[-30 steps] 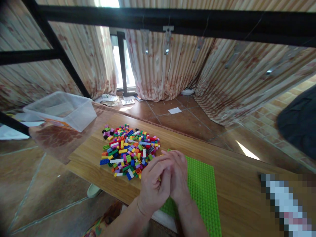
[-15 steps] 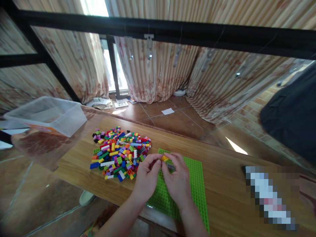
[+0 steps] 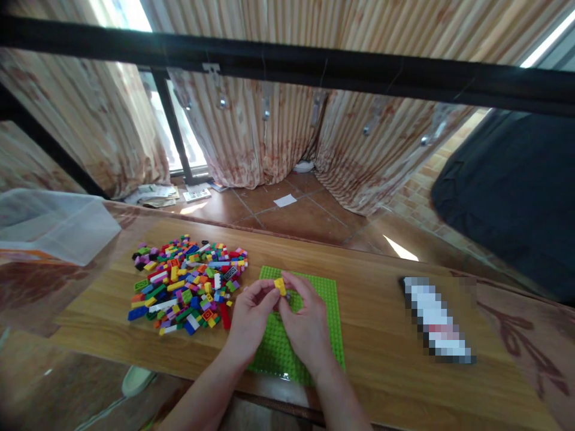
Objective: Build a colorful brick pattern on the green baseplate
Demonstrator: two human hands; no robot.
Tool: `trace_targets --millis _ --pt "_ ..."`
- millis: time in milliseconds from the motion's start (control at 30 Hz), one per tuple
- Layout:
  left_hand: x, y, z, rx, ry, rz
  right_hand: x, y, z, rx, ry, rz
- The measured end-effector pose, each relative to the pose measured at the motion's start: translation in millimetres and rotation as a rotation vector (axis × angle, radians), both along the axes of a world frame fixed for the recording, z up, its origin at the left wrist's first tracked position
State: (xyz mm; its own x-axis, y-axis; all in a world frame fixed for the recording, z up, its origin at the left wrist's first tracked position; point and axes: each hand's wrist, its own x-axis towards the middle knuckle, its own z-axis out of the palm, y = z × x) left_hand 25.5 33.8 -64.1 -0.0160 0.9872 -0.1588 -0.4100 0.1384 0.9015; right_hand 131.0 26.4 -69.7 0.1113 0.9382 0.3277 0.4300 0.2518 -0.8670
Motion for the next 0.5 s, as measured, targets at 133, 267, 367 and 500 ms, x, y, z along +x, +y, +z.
trace_targets --millis 133,267,367,500 --pt "1.9 3.3 -8.0 -0.01 0.133 -0.053 18.1 0.2 0.4 -0.035 -0.051 -0.01" --pt "-7.7 10.6 -16.7 0.116 0.506 0.066 41.3 1.7 -4.3 -0.067 -0.16 -0.042" --pt "-14.9 14.0 -19.2 0.192 0.797 0.066 48.7 1.4 -9.3 -0.063 -0.248 -0.014" --pt "-15.2 12.2 -17.8 0.383 1.052 -0.012 46.3 1.8 -12.5 -0.056 -0.325 0.05"
